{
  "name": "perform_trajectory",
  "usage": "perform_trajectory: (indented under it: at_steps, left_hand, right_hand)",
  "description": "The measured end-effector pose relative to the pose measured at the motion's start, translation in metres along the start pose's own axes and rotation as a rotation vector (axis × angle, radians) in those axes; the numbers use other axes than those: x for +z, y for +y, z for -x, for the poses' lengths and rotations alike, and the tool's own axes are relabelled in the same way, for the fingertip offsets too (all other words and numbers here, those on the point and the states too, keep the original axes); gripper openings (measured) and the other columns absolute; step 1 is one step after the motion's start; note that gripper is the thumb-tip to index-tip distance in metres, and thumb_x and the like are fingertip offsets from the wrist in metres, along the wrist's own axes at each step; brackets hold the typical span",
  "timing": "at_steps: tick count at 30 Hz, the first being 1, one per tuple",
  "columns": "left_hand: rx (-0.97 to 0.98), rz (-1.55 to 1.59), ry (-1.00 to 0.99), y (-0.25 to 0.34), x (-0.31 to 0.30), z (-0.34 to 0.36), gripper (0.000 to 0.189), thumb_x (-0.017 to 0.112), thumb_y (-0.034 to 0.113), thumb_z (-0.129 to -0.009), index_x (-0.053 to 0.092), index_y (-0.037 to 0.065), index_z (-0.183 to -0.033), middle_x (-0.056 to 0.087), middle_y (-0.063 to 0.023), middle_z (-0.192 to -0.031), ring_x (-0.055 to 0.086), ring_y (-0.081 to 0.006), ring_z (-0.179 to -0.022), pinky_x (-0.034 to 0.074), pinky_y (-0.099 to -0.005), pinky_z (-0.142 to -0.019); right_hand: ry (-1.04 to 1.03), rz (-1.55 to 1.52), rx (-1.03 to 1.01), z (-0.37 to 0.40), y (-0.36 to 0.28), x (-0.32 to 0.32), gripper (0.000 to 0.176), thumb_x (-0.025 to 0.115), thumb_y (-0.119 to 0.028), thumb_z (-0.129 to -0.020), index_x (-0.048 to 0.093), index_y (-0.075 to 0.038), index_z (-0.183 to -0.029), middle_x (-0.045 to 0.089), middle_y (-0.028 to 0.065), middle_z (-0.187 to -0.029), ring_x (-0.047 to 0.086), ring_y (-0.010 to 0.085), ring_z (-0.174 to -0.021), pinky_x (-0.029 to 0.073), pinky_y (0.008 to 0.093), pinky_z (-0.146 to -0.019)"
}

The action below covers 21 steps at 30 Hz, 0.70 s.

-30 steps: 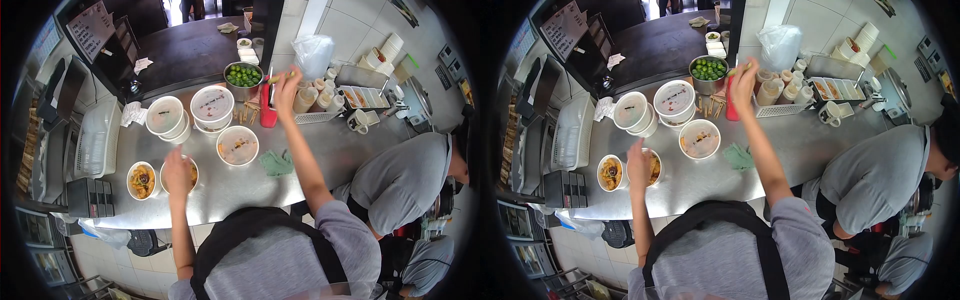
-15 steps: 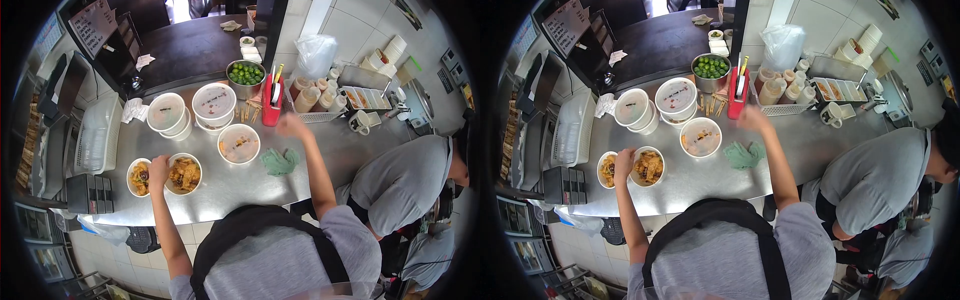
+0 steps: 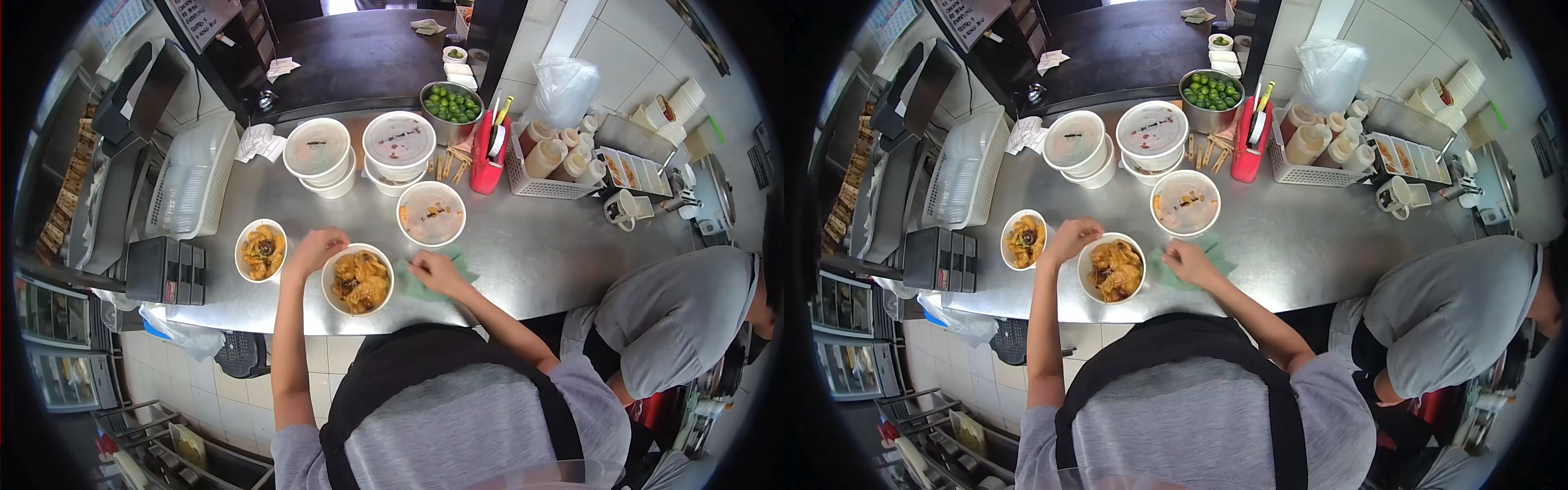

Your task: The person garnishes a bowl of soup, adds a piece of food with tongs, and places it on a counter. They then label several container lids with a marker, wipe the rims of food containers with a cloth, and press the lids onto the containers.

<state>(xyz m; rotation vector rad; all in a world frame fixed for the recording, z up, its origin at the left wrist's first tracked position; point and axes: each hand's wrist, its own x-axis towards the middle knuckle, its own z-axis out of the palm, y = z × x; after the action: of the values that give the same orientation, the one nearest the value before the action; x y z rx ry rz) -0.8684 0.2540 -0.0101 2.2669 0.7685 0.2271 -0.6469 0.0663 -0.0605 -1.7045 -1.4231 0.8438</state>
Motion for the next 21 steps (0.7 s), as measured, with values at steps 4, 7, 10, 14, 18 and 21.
perform_trajectory:
  at_steps: [4, 7, 10, 14, 18, 21]
  left_hand:
    - [0.024, -0.034, -0.045, 0.015, 0.004, 0.001, 0.013, 0.058, 0.019, -0.078, 0.062, 0.009, -0.084, 0.063, -0.0092, -0.078, 0.060, -0.0268, -0.074, 0.047, -0.0353, -0.066]
    - [-0.009, -0.124, 0.002, 0.016, 0.005, 0.005, 0.015, 0.056, 0.021, -0.080, 0.061, 0.008, -0.084, 0.063, -0.0101, -0.078, 0.060, -0.0294, -0.075, 0.046, -0.0374, -0.065]
    - [-0.029, -0.152, 0.058, 0.010, 0.001, 0.010, 0.015, 0.057, 0.019, -0.081, 0.059, 0.004, -0.084, 0.062, -0.0146, -0.077, 0.058, -0.0340, -0.074, 0.045, -0.0397, -0.064]
    - [-0.054, -0.158, 0.156, -0.003, 0.005, 0.018, 0.017, 0.057, 0.019, -0.082, 0.056, 0.001, -0.083, 0.060, -0.0182, -0.075, 0.058, -0.0364, -0.073, 0.044, -0.0419, -0.062]
    - [-0.150, -0.174, 0.236, -0.015, 0.014, 0.034, 0.021, 0.052, 0.025, -0.086, 0.053, 0.003, -0.088, 0.061, -0.0184, -0.074, 0.058, -0.0382, -0.071, 0.045, -0.0467, -0.062]
    - [-0.223, -0.156, 0.352, -0.019, 0.027, 0.045, 0.022, 0.049, 0.023, -0.088, 0.048, 0.001, -0.091, 0.060, -0.0208, -0.072, 0.058, -0.0396, -0.068, 0.046, -0.0470, -0.059]
  right_hand:
    - [0.026, -0.257, -0.034, -0.055, -0.008, 0.043, 0.019, 0.060, -0.019, -0.082, 0.052, -0.003, -0.075, 0.049, -0.0005, -0.060, 0.041, 0.0070, -0.053, 0.035, 0.0260, -0.048]
    - [-0.024, -0.334, -0.033, -0.091, -0.026, 0.051, 0.017, 0.063, -0.016, -0.079, 0.054, -0.003, -0.074, 0.052, 0.0039, -0.057, 0.046, 0.0091, -0.052, 0.038, 0.0260, -0.050]
    - [-0.179, -0.357, -0.172, -0.102, -0.048, 0.045, 0.016, 0.068, -0.012, -0.074, 0.056, -0.002, -0.075, 0.054, 0.0027, -0.058, 0.047, 0.0084, -0.053, 0.039, 0.0245, -0.051]
    - [-0.170, -0.252, -0.116, -0.102, -0.040, 0.041, 0.017, 0.070, -0.008, -0.069, 0.054, -0.001, -0.073, 0.058, 0.0025, -0.063, 0.051, 0.0071, -0.057, 0.041, 0.0240, -0.053]
    - [-0.099, -0.278, -0.073, -0.069, -0.032, 0.035, 0.017, 0.069, -0.006, -0.069, 0.053, -0.001, -0.074, 0.057, 0.0011, -0.064, 0.053, 0.0057, -0.060, 0.042, 0.0229, -0.054]
    - [-0.016, -0.509, -0.012, -0.041, -0.028, 0.044, 0.015, 0.068, -0.006, -0.073, 0.053, -0.003, -0.077, 0.056, -0.0012, -0.065, 0.052, 0.0041, -0.060, 0.041, 0.0205, -0.054]
